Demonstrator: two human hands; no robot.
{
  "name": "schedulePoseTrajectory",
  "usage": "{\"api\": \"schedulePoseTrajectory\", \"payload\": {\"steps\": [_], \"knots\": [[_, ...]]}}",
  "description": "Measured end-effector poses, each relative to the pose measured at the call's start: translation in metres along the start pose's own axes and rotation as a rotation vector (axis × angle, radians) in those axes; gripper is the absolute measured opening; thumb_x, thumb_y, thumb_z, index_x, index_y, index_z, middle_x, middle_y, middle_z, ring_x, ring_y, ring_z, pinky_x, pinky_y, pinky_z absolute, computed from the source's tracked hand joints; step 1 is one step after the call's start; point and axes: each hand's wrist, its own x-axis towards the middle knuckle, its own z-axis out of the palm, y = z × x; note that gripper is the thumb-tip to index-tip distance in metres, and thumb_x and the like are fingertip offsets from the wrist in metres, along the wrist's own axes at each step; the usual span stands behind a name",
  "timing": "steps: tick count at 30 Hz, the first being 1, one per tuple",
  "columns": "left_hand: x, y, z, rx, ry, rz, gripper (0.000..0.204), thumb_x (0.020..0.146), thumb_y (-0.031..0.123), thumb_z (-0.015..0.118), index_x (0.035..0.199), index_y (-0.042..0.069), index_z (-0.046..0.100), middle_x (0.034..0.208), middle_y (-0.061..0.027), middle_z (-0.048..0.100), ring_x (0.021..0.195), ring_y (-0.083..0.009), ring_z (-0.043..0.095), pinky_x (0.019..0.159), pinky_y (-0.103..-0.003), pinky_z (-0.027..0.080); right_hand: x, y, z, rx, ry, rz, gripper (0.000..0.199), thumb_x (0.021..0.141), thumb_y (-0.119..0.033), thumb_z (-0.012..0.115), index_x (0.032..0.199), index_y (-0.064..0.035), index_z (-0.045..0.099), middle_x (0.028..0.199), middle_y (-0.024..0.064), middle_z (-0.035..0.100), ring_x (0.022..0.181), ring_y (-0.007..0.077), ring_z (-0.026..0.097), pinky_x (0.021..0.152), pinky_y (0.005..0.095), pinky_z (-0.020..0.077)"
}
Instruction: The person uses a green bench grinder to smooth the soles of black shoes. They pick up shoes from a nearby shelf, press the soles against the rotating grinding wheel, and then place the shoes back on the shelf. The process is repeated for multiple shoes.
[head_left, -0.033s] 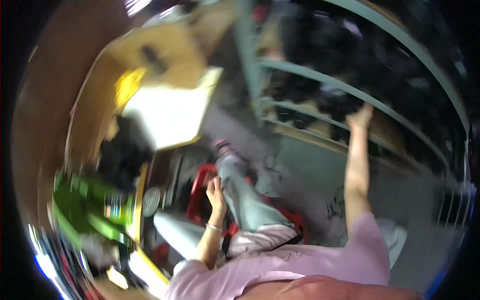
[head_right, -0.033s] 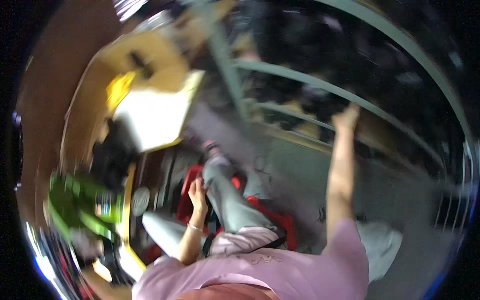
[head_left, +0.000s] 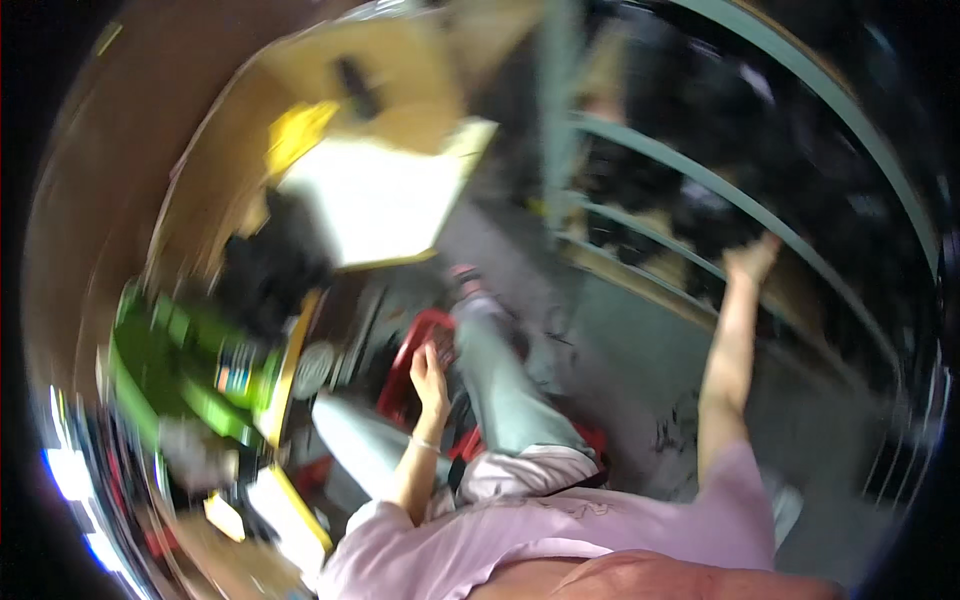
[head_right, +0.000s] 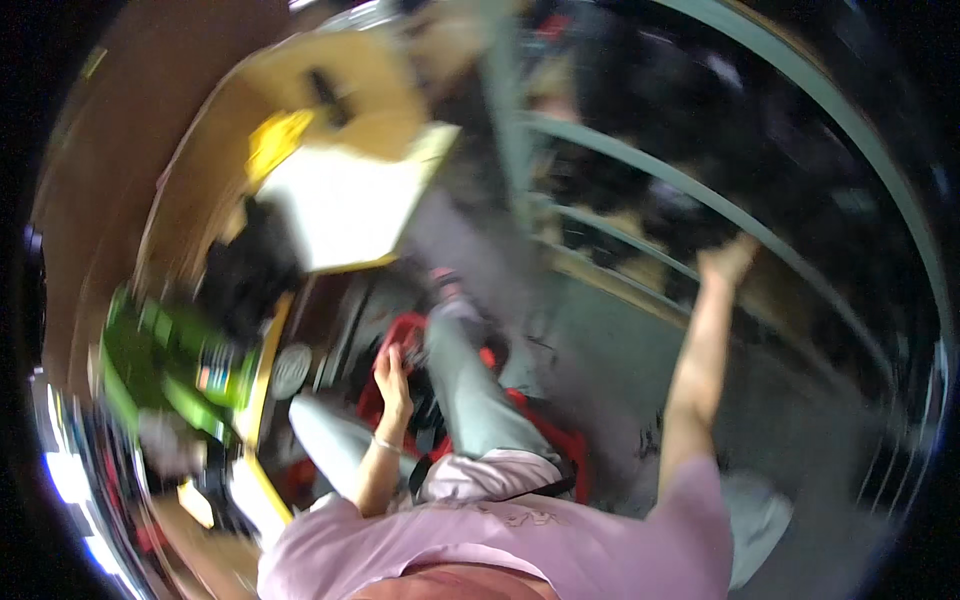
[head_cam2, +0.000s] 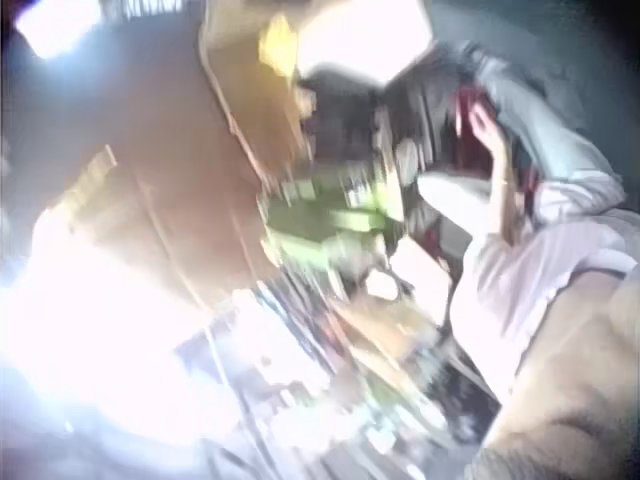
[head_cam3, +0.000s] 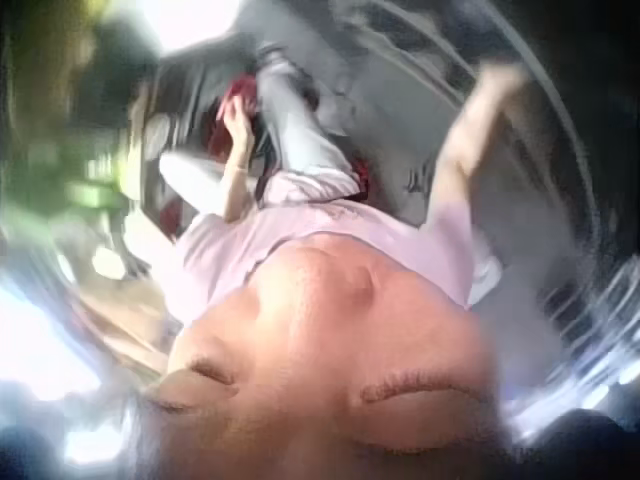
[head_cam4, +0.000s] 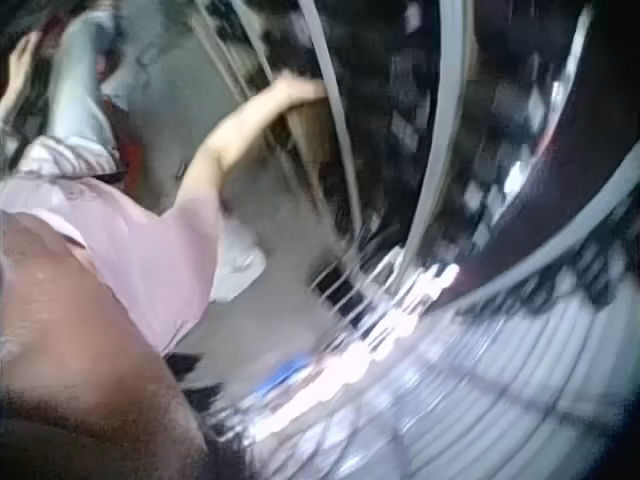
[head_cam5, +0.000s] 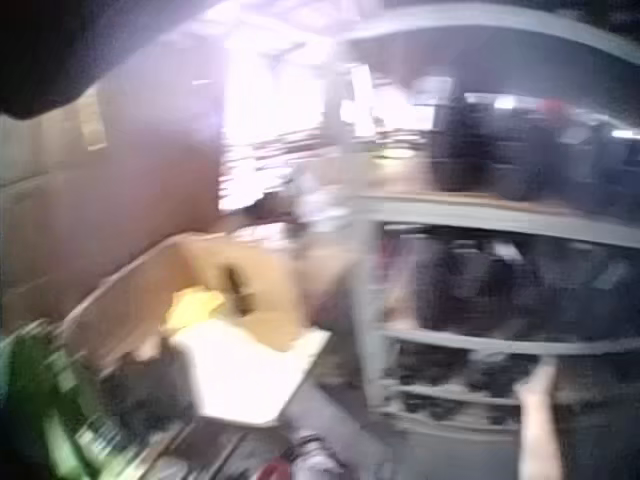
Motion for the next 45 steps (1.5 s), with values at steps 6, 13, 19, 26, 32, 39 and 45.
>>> {"api": "schedulePoseTrajectory", "payload": {"steps": [6, 13, 19, 26, 32, 39, 45], "knots": [[0.041, 0.073, -0.145, -0.12, 0.746, 0.477, 0.042, 0.102, 0.035, 0.048, 0.121, -0.001, 0.058, 0.119, -0.0118, 0.061, 0.109, -0.0201, 0.057, 0.093, -0.033, 0.045, -0.084, 0.071, 0.022, -0.501, 0.509, -0.67, 0.047, 0.094, -0.035, 0.052, 0.121, 0.0044, 0.053, 0.119, 0.0166, 0.058, 0.108, 0.0236, 0.056, 0.093, 0.0387, 0.0468], [0.08, 0.12, -0.173, -0.381, 0.671, 0.478, 0.042, 0.103, 0.035, 0.044, 0.118, -0.003, 0.055, 0.115, -0.0125, 0.059, 0.106, -0.02, 0.059, 0.093, -0.033, 0.048, -0.294, 0.306, 0.272, -0.576, -0.746, -0.04, 0.041, 0.092, -0.014, 0.058, 0.129, 0.0009, 0.049, 0.126, 0.0136, 0.055, 0.116, 0.0228, 0.054, 0.101, 0.0349, 0.0408], [0.089, 0.136, -0.154, -0.196, 0.535, 0.512, 0.043, 0.103, 0.032, 0.044, 0.126, -0.003, 0.051, 0.125, -0.0139, 0.056, 0.113, -0.0228, 0.056, 0.102, -0.035, 0.041, -0.317, 0.391, 0.416, -0.745, -0.945, 0.426, 0.082, 0.088, -0.066, 0.051, 0.138, -0.0023, 0.041, 0.135, 0.0177, 0.05, 0.119, 0.0294, 0.053, 0.097, 0.0364, 0.0409], [0.165, 0.183, -0.183, -0.186, 0.445, 0.447, 0.059, 0.105, 0.04, 0.031, 0.142, -0.006, 0.038, 0.144, -0.0205, 0.043, 0.132, -0.0293, 0.043, 0.11, -0.036, 0.032, -0.317, 0.432, 0.483, -0.818, -1.165, 0.691, 0.081, 0.081, -0.071, 0.057, 0.123, -0.001, 0.055, 0.106, 0.0103, 0.061, 0.098, 0.0213, 0.057, 0.085, 0.0388, 0.0447], [0.174, 0.145, -0.192, -0.328, 0.632, 0.516, 0.052, 0.101, 0.04, 0.045, 0.123, -0.006, 0.053, 0.128, -0.0175, 0.049, 0.116, -0.0255, 0.048, 0.099, -0.035, 0.038, -0.312, 0.424, 0.484, -0.857, -1.134, 0.809, 0.099, 0.077, -0.074, 0.056, 0.144, -0.0035, 0.037, 0.138, 0.0193, 0.046, 0.127, 0.0319, 0.043, 0.104, 0.0472, 0.033], [0.165, 0.163, -0.134, -0.079, 0.797, 0.385, 0.063, 0.098, 0.051, 0.046, 0.116, -0.008, 0.055, 0.109, -0.0158, 0.057, 0.1, -0.0238, 0.053, 0.092, -0.034, 0.04, -0.307, 0.421, 0.47, -0.831, -1.0, 0.815, 0.09, 0.077, -0.064, 0.065, 0.143, -0.0076, 0.043, 0.128, 0.0167, 0.058, 0.117, 0.0281, 0.056, 0.102, 0.0427, 0.0397], [0.122, 0.137, -0.119, -0.434, 0.422, 0.278, 0.06, 0.093, 0.06, 0.049, 0.1, 0.001, 0.056, 0.092, -0.0047, 0.052, 0.082, -0.0151, 0.049, 0.075, -0.03, 0.042, -0.295, 0.361, 0.433, -0.738, -1.081, 0.901, 0.101, 0.077, -0.062, 0.066, 0.146, 0.0017, 0.029, 0.148, 0.0189, 0.034, 0.134, 0.0319, 0.037, 0.105, 0.0487, 0.0359]]}}
